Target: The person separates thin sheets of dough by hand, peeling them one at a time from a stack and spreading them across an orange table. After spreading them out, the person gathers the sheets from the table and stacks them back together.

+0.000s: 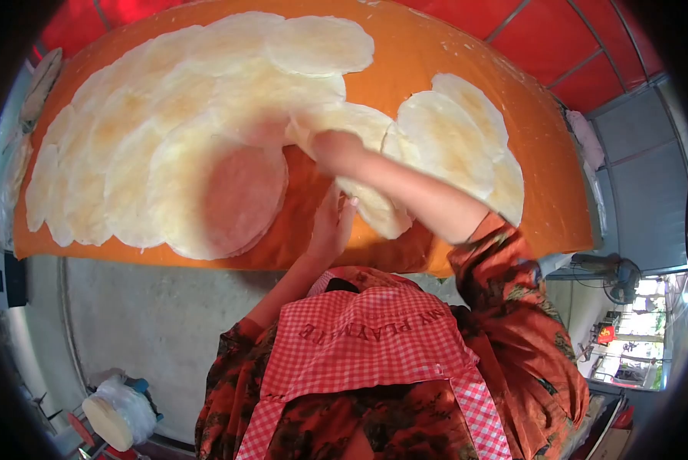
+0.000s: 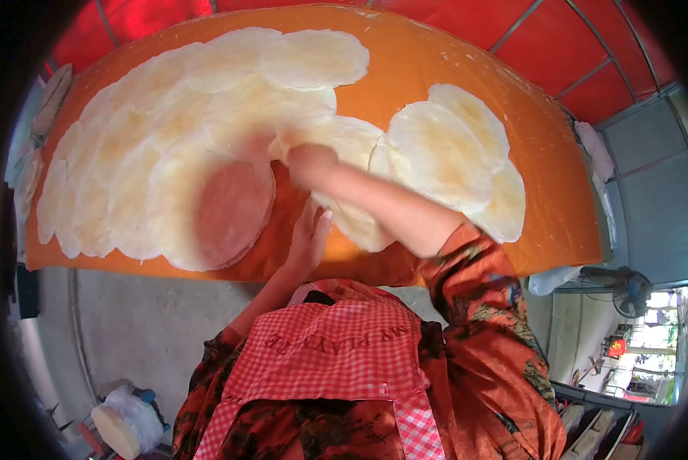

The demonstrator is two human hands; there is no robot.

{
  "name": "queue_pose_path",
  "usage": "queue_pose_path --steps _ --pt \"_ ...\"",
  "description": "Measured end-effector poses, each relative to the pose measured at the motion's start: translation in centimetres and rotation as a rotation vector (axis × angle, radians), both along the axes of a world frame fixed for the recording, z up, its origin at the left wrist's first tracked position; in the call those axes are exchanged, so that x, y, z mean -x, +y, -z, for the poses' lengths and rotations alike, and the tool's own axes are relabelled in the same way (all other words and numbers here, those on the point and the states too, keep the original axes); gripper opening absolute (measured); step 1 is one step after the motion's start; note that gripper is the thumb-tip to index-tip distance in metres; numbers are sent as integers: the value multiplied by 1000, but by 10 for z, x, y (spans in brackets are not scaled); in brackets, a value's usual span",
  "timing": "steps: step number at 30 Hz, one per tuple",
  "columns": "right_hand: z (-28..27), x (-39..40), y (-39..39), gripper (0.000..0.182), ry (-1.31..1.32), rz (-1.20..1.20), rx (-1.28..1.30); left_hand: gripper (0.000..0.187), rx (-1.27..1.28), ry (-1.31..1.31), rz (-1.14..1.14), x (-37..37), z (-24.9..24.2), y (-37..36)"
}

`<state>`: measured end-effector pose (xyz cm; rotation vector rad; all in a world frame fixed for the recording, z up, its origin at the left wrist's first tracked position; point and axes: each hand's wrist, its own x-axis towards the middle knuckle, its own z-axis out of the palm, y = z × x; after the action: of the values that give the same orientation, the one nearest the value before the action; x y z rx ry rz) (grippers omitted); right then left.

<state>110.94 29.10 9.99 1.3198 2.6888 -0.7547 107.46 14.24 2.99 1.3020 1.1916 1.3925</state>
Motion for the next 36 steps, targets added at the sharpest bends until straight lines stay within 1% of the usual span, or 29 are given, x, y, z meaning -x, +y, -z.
queue_pose_path --steps 1,2,3,5,6,7,8,9,11,12,13,14,15,17,18,21,23,24,25,27,30,33,36 --pt "-9 1 18 39 -47 -16 -10 40 -12 -45 -41 -1 13 0" --pt "-46 1 19 31 -124 -46 -106 44 -25 -89 -84 -1 39 2" --pt "-83 1 18 25 -202 -72 -203 48 -37 -134 -129 2 53 3" --pt "-155 -9 16 27 -70 -72 -150 49 210 -606 -178 18 42 2" --pt "-175 -19 34 32 38 -112 13 50 345 -843 -198 22 40 -2" --pt "-191 -21 46 28 -19 -23 17 52 412 -981 -158 26 48 -9" --pt "-213 -24 31 25 60 46 -25 53 460 -1116 -114 32 57 -6" --pt "-225 -26 37 26 96 -6 -53 54 485 -1255 -67 38 59 7" --pt "-233 -34 41 29 155 -101 -62 56 468 -1389 28 41 57 12" --pt "-239 -40 36 23 245 -38 18 56 465 -1454 75 42 58 12" --pt "-246 -46 34 18 338 24 91 61 415 -1503 193 43 63 15" --pt "-248 -55 39 25 360 26 199 65 364 -1547 316 41 72 21" --pt "-249 -59 33 24 405 78 162 69 313 -1588 442 39 76 25" --pt "-250 -67 13 25 488 179 88 67 206 -1593 334 24 50 30" --pt "-250 -74 12 24 434 191 64 67 151 -1593 278 19 41 32" --pt "-232 -104 19 27 551 323 193 56 100 -1625 272 17 51 30" --pt "-214 -132 34 30 558 425 329 55 157 -1526 149 21 56 20" --pt "-206 -141 35 29 518 502 328 54 183 -1476 91 23 59 16" --pt "-194 -152 41 29 447 568 283 54 196 -1495 156 24 66 12" --pt "-160 -181 62 28 437 599 385 54 230 -1528 285 24 81 4" --pt "-150 -172 57 25 615 676 467 59 281 -1510 254 15 77 6" --pt "-170 -157 56 22 560 627 438 68 85 -1621 393 12 76 7" --pt "-198 -132 47 19 749 563 407 78 -145 -1694 535 24 68 29"
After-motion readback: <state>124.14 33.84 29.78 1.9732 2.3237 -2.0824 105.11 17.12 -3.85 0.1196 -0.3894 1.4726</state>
